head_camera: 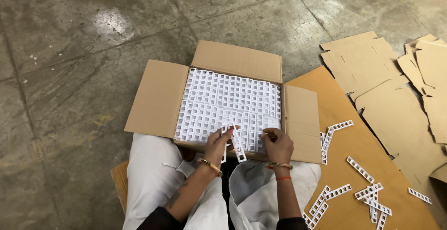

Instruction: The person sits on the floor and places small white plastic grid pieces into a cardboard box. They pick up the pieces from a pile on the floor and arrange them in rows inside the box, filling the available space.

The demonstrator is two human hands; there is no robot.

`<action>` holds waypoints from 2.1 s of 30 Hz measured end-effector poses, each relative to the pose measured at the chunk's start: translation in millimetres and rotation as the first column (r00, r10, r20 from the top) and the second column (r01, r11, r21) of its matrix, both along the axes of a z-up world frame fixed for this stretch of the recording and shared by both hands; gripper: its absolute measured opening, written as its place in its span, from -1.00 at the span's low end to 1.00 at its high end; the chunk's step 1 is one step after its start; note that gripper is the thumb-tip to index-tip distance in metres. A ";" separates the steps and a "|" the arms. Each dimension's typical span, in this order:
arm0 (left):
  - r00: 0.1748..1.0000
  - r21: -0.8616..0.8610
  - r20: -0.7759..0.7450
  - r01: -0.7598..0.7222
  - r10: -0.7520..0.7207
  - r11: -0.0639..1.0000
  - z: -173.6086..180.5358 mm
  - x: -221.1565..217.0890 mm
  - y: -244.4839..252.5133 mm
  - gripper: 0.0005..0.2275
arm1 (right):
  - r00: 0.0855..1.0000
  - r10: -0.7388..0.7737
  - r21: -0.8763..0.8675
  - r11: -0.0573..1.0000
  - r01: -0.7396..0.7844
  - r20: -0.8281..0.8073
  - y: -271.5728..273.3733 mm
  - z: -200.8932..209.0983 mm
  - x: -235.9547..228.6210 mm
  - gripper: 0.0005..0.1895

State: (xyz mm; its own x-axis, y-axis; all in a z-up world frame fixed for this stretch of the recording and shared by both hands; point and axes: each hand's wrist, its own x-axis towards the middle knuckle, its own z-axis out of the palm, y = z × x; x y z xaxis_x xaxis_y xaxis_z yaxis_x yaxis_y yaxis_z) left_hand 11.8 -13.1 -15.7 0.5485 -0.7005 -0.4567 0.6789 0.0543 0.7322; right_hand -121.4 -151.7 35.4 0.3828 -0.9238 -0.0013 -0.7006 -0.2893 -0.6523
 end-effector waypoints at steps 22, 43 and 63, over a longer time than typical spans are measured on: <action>0.979 0.050 0.196 0.050 -0.059 0.997 -5.2 -21.7 -37.3 -0.74 | 0.965 0.057 -0.069 0.997 -0.041 0.256 20.8 27.8 -17.7 -0.73; 0.991 -0.042 -0.126 -0.048 0.042 0.998 6.2 -4.3 -25.3 -0.50 | 0.979 0.041 -0.265 0.960 -0.094 -0.198 -11.9 7.9 -10.3 -0.82; 0.994 -0.084 0.034 0.111 -0.108 0.990 -16.4 -33.4 -46.5 -0.81 | 0.937 0.167 -0.086 0.985 -0.148 0.306 52.0 49.9 -15.2 -0.73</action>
State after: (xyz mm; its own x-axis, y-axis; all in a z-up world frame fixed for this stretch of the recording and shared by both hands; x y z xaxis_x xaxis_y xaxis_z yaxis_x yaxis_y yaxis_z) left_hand -21.6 -59.6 -32.2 0.4785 -0.7929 -0.3772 0.6623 0.0439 0.7479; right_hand -136.7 -99.6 85.3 0.4956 -0.8463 0.1952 -0.4076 -0.4251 -0.8082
